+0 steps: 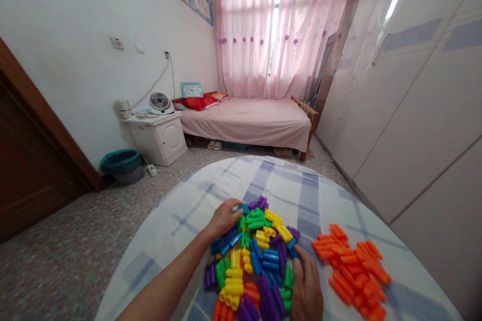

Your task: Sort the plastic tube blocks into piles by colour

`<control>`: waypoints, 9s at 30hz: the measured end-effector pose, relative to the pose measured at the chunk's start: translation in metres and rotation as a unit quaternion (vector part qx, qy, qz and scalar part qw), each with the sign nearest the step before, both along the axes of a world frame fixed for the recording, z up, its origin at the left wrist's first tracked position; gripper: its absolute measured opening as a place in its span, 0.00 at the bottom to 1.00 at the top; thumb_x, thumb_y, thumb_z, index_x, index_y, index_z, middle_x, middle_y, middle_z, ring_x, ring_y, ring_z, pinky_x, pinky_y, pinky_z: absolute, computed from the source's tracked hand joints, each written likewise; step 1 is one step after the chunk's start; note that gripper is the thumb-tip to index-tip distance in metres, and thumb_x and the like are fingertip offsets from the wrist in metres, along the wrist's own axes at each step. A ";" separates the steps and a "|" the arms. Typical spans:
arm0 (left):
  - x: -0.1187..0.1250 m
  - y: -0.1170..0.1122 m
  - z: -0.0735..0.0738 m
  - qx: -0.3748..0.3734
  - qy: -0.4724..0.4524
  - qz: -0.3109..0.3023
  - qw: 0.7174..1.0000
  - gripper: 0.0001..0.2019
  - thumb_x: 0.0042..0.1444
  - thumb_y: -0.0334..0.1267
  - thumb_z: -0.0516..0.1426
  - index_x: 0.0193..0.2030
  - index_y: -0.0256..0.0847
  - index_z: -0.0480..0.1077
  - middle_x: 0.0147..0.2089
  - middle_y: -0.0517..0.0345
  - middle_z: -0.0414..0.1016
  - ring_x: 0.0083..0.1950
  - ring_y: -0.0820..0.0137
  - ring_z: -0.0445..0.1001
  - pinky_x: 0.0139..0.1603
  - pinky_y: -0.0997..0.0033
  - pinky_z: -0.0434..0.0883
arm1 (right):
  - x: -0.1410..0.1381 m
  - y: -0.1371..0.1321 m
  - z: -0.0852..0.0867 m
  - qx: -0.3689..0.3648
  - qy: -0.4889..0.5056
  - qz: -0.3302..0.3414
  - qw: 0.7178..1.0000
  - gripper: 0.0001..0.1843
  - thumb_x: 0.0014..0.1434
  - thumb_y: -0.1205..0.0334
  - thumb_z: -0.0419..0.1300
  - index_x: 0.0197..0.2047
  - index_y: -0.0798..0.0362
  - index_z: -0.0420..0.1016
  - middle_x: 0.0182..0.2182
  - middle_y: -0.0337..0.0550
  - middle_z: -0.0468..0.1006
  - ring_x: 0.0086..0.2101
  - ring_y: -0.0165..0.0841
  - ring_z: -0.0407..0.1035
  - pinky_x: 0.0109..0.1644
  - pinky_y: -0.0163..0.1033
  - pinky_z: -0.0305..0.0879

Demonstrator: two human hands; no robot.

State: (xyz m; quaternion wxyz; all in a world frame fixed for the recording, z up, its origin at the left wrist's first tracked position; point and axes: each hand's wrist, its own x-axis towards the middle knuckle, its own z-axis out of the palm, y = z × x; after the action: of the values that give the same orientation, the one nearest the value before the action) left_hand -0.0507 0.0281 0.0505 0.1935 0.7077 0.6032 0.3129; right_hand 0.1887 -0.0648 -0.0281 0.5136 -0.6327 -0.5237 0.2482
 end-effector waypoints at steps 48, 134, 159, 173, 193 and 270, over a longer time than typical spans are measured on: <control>0.000 -0.099 -0.013 0.081 -0.006 0.035 0.996 0.15 0.52 0.43 0.57 0.47 0.44 0.72 0.47 0.53 0.74 0.50 0.63 0.70 0.54 0.61 0.67 | -0.004 -0.004 0.019 0.008 -0.071 -0.010 0.997 0.24 0.57 0.49 0.47 0.49 0.54 0.68 0.48 0.50 0.70 0.50 0.42 0.62 0.56 0.48 0.55; 0.054 -0.103 0.008 0.072 0.181 -0.113 0.974 0.22 0.44 0.41 0.60 0.49 0.46 0.70 0.41 0.53 0.73 0.48 0.59 0.68 0.51 0.56 0.63 | 0.001 -0.001 0.014 0.037 -0.096 0.030 0.994 0.22 0.54 0.54 0.48 0.47 0.56 0.69 0.45 0.49 0.71 0.47 0.41 0.64 0.54 0.46 0.58; -0.109 -0.066 -0.044 0.104 -0.044 0.243 0.963 0.19 0.55 0.36 0.52 0.53 0.34 0.66 0.54 0.42 0.70 0.56 0.58 0.68 0.57 0.53 0.66 | 0.001 0.000 0.015 0.022 -0.126 0.032 0.991 0.23 0.54 0.52 0.46 0.46 0.55 0.70 0.45 0.50 0.72 0.48 0.41 0.65 0.53 0.46 0.58; -0.027 -0.069 -0.026 0.131 0.088 0.071 0.985 0.17 0.58 0.43 0.52 0.51 0.38 0.68 0.58 0.46 0.66 0.61 0.60 0.63 0.61 0.58 0.62 | 0.002 0.000 0.013 0.028 -0.115 0.030 0.993 0.22 0.54 0.53 0.47 0.46 0.55 0.71 0.45 0.49 0.73 0.47 0.41 0.65 0.53 0.46 0.58; -0.013 -0.048 -0.029 0.038 0.120 0.045 0.991 0.14 0.45 0.33 0.59 0.41 0.40 0.74 0.49 0.51 0.71 0.52 0.63 0.67 0.56 0.64 0.63 | -0.001 0.000 0.013 0.033 -0.105 0.038 0.993 0.20 0.55 0.54 0.49 0.46 0.54 0.71 0.45 0.48 0.73 0.48 0.40 0.65 0.54 0.46 0.58; 0.001 0.004 0.001 -0.059 0.164 -0.064 0.983 0.20 0.42 0.32 0.59 0.46 0.40 0.73 0.47 0.52 0.71 0.46 0.64 0.71 0.48 0.70 0.67 | -0.004 -0.004 0.017 0.020 -0.087 0.050 0.995 0.19 0.57 0.54 0.48 0.45 0.53 0.70 0.45 0.47 0.72 0.48 0.39 0.64 0.54 0.44 0.58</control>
State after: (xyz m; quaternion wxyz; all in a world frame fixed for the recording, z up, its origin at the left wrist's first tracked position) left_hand -0.0499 0.0318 0.0516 0.1525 0.7743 0.5972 0.1434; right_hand 0.1846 -0.0689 -0.0110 0.4655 -0.6147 -0.6023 0.2067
